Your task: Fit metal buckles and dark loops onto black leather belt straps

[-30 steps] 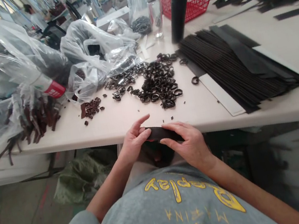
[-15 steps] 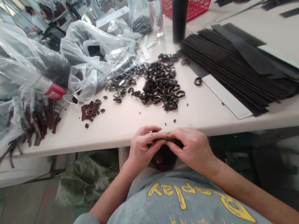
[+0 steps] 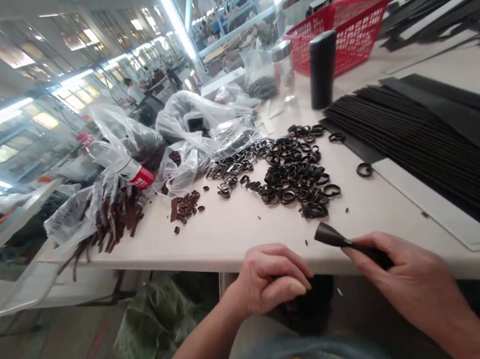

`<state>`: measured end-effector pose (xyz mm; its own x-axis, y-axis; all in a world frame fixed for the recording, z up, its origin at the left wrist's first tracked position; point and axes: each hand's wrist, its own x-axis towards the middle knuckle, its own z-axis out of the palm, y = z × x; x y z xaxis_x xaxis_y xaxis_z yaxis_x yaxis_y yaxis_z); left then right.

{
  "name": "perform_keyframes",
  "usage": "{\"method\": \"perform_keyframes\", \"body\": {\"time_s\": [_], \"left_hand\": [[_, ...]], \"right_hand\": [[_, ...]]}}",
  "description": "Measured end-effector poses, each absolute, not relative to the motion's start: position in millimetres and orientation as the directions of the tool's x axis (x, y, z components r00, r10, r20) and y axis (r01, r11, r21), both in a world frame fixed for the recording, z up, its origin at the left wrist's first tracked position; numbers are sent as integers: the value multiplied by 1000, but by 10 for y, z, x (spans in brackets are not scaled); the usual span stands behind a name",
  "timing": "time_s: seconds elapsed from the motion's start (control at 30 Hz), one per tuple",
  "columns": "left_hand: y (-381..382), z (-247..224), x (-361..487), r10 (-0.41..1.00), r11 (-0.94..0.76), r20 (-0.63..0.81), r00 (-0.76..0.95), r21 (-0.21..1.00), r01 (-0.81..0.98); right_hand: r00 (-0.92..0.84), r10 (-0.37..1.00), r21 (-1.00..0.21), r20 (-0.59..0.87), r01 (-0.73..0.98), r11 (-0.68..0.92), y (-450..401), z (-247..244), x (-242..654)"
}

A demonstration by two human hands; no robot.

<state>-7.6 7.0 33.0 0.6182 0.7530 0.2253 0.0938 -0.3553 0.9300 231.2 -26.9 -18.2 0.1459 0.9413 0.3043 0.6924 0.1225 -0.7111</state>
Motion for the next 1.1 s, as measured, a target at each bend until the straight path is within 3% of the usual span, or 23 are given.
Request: {"method": "perform_keyframes", "body": {"time_s": [0.13, 0.27, 0.37, 0.47, 0.63, 0.87, 1.0, 1.1], "left_hand": [[668, 227, -269, 912, -375, 280, 300, 865, 334], [1452, 94, -460, 931, -345, 324, 170, 620, 705], [1823, 50, -503, 944, -311, 277, 178, 572, 759], [1960, 37, -481, 957, -283, 234, 172, 616, 735], [1920, 54, -452, 976, -215, 190, 106, 778, 590], [1397, 92, -329, 992, -26, 2, 126, 982, 188], [978, 67, -145, 965, 249, -224, 139, 947, -202], [724, 26, 28, 937, 349, -312, 161, 872, -344]], "right_hand": [[275, 943, -749, 186, 661, -45, -178, -127, 2430], [286, 935, -763, 212, 646, -25, -140, -90, 2391], [263, 923, -762, 280, 646, 47, -143, -114, 2374], [252, 918, -750, 306, 657, 70, -147, -176, 2394], [250, 926, -758, 283, 649, 57, -133, -235, 2430], [212, 917, -752, 337, 647, 127, -171, -118, 2313], [169, 840, -629, 516, 740, 238, -230, -20, 2137], [79, 778, -503, 624, 803, 321, -255, 54, 2018]]}}
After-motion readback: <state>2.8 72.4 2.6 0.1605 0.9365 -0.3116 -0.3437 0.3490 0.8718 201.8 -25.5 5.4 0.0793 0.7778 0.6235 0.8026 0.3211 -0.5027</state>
